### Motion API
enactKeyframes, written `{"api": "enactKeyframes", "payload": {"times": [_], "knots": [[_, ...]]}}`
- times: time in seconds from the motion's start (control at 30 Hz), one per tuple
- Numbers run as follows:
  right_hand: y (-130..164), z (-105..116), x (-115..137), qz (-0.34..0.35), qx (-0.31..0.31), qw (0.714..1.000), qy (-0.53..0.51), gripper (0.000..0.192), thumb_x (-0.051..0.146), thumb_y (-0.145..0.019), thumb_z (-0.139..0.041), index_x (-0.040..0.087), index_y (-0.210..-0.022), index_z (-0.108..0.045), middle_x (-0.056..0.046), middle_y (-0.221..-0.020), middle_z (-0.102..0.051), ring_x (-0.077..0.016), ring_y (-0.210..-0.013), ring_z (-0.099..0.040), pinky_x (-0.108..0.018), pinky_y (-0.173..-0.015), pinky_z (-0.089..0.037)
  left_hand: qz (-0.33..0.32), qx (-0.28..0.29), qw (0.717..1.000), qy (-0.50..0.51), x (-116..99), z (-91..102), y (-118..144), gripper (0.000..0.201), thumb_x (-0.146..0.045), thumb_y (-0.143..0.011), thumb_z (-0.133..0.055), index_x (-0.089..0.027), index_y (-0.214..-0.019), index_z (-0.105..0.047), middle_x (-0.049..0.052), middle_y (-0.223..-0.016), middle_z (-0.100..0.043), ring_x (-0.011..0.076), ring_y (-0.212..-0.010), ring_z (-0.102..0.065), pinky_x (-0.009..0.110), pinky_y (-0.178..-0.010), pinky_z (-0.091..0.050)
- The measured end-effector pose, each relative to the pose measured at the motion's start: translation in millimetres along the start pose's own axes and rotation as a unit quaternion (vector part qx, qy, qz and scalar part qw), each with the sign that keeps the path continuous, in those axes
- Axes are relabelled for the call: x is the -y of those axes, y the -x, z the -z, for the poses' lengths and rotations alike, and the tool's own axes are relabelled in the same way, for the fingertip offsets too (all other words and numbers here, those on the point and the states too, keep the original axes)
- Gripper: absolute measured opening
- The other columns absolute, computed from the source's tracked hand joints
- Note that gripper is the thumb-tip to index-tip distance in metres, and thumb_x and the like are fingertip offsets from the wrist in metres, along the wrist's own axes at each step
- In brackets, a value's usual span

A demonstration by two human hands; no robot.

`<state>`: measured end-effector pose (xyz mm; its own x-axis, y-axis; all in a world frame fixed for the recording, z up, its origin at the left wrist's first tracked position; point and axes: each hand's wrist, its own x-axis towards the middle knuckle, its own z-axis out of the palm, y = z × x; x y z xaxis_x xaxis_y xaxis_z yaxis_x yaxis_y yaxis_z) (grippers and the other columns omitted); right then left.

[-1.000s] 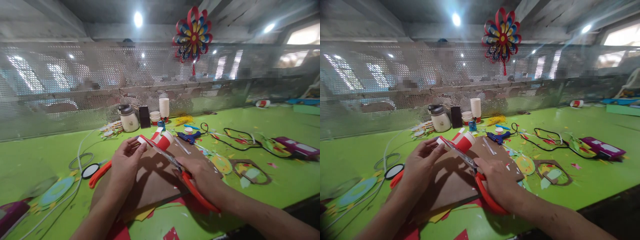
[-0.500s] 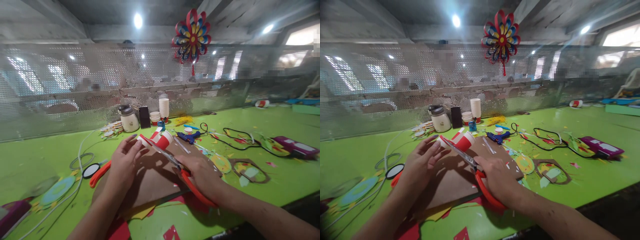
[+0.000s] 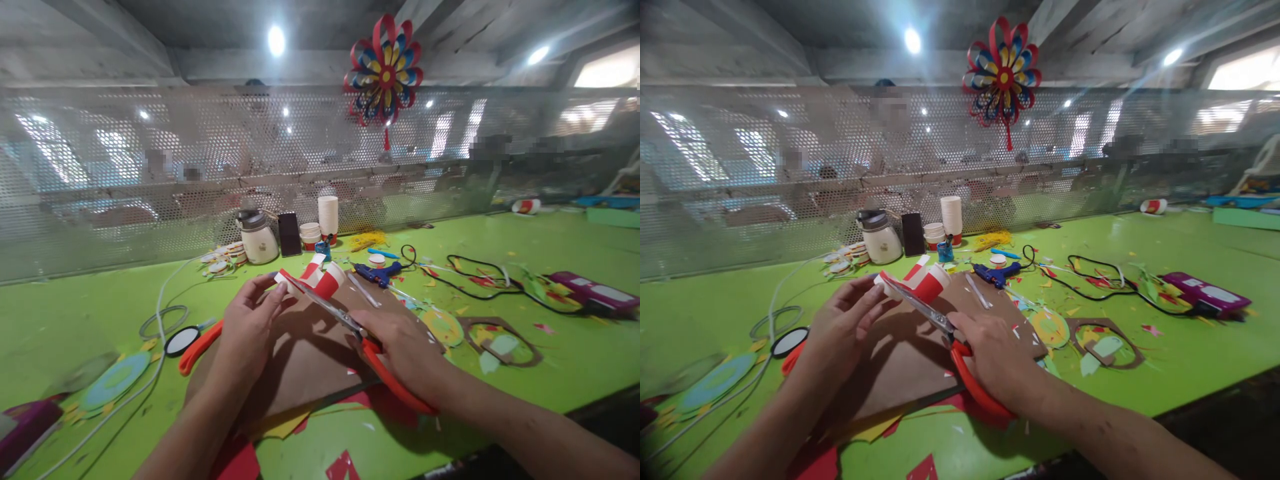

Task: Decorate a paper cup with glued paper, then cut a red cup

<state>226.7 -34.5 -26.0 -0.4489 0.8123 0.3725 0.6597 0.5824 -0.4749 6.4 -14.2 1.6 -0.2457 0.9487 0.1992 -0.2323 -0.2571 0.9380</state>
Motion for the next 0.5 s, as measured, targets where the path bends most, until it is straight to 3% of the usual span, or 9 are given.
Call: {"api": "enactKeyframes", "payload": {"times": [0.3,0.5], "knots": [[-0.6,-0.7,-2.3,-0.006,0.009,0.997,0.071,0.034,0.011,-0.083,-0.051,0.019,-0.114,-0.062,-0.010,-0.100,-0.068,-0.0258,-0.095,-0.062,-0.034,-0.079,-0.043,0.030,0.009,0.998,0.046,0.0,1.0,-1.0,0.029,-0.027,-0.068,-0.081,-0.017,-0.090,-0.066,0.004,-0.088,-0.071,0.0149,-0.076,-0.068,0.028,-0.075,-0.057],[0.6,-0.4,-1.8,-0.008,0.014,0.999,0.030,0.035,0.009,-0.082,-0.050,0.021,-0.112,-0.064,-0.008,-0.101,-0.069,-0.0238,-0.094,-0.063,-0.032,-0.080,-0.044,0.030,-0.001,0.999,0.028,2.1,0.8,-0.4,0.036,-0.029,-0.065,-0.083,-0.016,-0.093,-0.065,0.004,-0.090,-0.070,0.0155,-0.076,-0.068,0.029,-0.076,-0.057]]}}
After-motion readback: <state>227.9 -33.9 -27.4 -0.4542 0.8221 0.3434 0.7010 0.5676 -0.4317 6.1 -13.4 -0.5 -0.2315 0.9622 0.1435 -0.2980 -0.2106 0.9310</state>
